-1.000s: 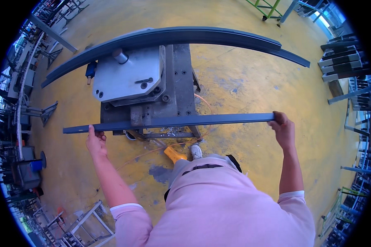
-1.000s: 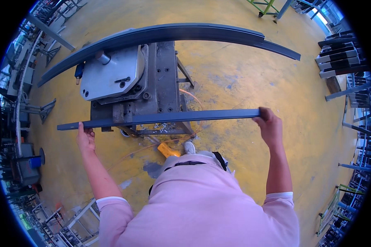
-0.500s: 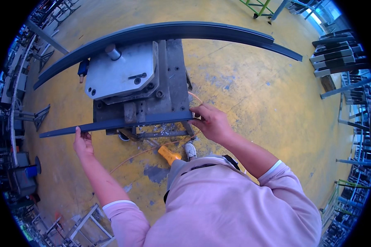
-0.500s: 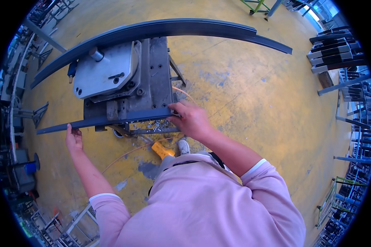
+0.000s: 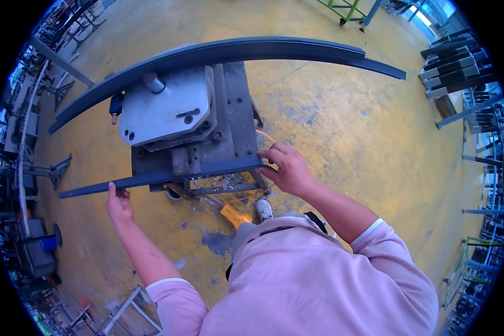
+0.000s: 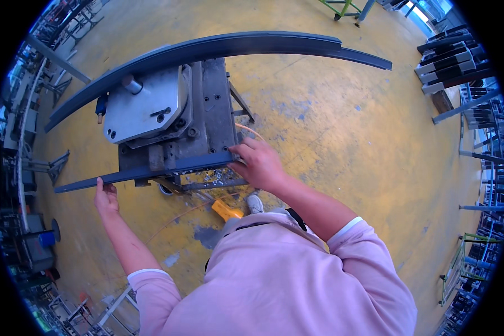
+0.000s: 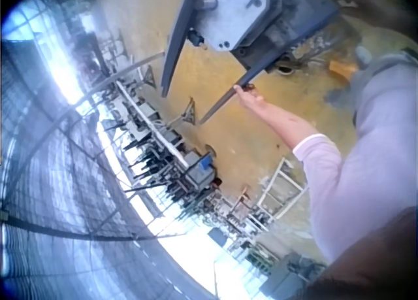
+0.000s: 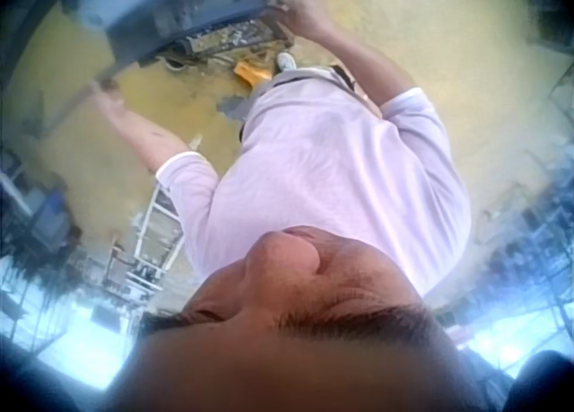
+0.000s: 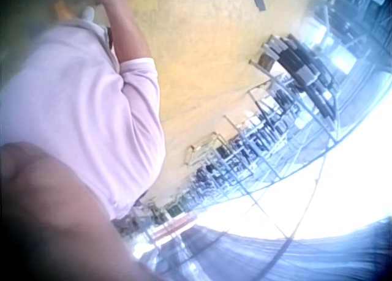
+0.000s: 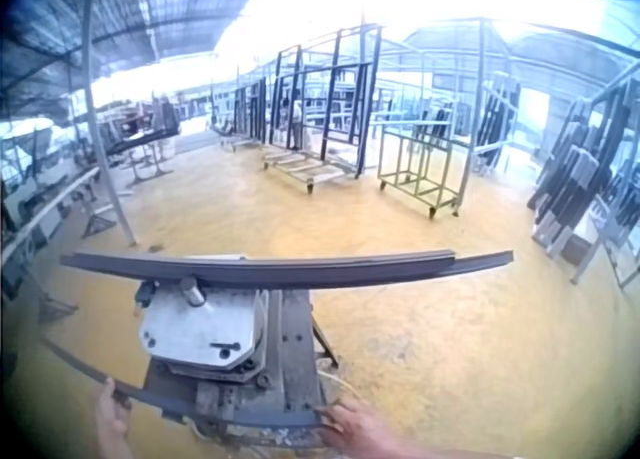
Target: The person picks up several long metal bars from the floor and carries them to a workbench. They then place the bars onto a metalworking machine, aligning them for processing. Finally, the person picks up a black cable from the floor.
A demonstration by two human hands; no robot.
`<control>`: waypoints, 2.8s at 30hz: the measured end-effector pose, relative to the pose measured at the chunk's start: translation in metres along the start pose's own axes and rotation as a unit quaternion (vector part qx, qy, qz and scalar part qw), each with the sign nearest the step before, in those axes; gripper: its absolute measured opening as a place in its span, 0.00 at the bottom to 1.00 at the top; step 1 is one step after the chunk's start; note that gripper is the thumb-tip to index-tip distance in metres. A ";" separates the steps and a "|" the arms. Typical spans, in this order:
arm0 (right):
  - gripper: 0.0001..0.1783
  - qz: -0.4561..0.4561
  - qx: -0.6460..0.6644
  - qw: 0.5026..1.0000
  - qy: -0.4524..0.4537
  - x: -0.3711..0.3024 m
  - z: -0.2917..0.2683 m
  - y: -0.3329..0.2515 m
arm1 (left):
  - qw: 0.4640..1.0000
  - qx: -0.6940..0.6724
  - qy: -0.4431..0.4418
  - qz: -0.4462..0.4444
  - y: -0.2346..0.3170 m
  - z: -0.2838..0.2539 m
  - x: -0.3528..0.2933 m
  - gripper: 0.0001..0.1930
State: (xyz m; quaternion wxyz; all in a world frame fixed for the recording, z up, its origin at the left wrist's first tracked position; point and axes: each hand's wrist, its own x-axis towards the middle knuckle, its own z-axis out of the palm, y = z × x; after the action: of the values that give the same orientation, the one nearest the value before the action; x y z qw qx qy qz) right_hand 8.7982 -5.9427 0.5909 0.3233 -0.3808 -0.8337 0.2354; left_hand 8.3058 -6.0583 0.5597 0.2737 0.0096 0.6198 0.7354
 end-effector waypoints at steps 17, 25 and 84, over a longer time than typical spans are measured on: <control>0.18 0.004 0.018 1.000 0.000 0.003 0.002 0.003 | 1.000 0.006 -0.015 -0.002 0.002 -0.001 -0.006 0.10; 0.17 0.001 0.004 1.000 -0.021 0.002 -0.001 0.006 | 0.991 -0.122 0.016 -0.044 -0.008 0.025 -0.020 0.16; 0.44 0.075 -0.256 0.935 -0.233 0.241 -0.143 -0.040 | 0.949 0.298 -0.096 0.041 0.139 0.215 0.036 0.39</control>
State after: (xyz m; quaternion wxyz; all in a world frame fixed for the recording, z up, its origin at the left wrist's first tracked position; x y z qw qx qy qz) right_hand 8.7606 -5.7555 0.8002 -0.0073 -0.4467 -0.8865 0.1203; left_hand 8.2969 -5.8595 0.7252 0.2858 0.1867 0.7806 0.5235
